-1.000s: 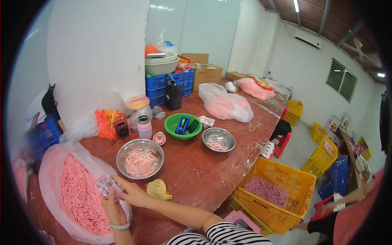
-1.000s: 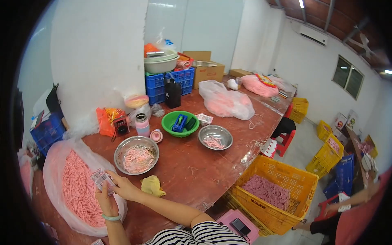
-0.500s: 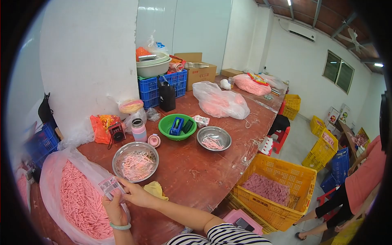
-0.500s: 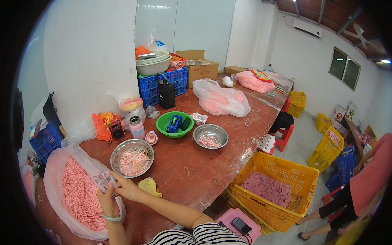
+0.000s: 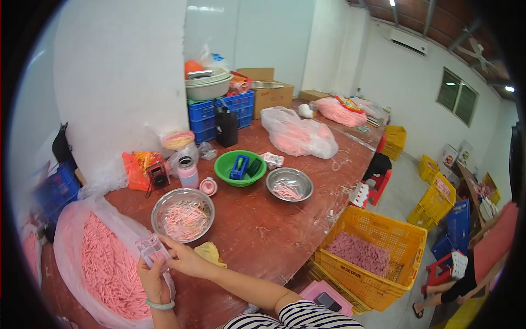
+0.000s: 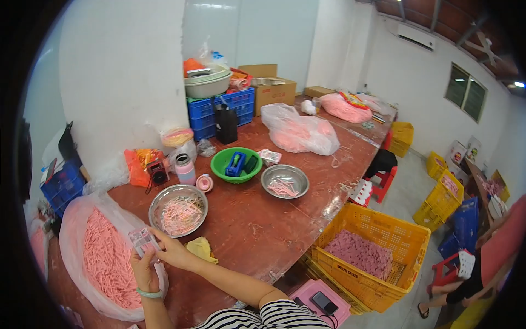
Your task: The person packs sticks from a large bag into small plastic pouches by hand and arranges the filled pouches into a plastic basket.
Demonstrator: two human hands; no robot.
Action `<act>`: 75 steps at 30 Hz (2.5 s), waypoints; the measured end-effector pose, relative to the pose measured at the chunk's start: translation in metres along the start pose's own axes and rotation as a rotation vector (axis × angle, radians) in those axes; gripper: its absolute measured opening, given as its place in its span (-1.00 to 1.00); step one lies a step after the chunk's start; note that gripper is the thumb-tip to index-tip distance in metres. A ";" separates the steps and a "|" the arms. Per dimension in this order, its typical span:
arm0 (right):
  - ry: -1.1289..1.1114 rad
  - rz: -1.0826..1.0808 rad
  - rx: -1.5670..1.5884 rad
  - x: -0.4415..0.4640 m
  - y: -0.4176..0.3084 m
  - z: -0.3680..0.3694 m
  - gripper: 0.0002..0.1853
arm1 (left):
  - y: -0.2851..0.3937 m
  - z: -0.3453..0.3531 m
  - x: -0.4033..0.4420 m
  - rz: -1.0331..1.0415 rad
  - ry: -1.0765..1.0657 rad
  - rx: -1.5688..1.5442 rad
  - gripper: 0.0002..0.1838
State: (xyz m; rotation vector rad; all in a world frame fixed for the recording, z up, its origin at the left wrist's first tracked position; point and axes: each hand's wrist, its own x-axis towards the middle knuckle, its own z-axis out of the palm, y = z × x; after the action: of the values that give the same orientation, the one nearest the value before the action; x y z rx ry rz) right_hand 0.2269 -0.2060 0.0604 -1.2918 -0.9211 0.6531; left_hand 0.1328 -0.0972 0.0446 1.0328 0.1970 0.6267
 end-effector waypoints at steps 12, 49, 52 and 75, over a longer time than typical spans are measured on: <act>-0.291 0.166 0.310 0.029 0.033 0.035 -0.23 | 0.043 -0.063 -0.025 -0.032 0.179 -0.220 -0.74; -0.724 -0.551 -0.964 0.082 0.124 0.155 -0.81 | 0.073 -0.146 -0.177 0.138 0.580 -0.260 -0.58; -0.721 -0.439 -0.830 0.086 0.118 0.150 -0.78 | 0.071 -0.147 -0.186 0.146 0.617 -0.264 -0.61; -0.680 0.138 0.216 0.118 0.046 0.138 -0.92 | 0.056 -0.131 -0.140 0.020 0.656 0.343 -0.72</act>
State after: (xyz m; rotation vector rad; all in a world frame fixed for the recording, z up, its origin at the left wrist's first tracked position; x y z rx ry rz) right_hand 0.1715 -0.0275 0.0420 -0.9478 -1.2684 1.3102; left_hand -0.0592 -0.0604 0.0066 1.1268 0.8937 0.9597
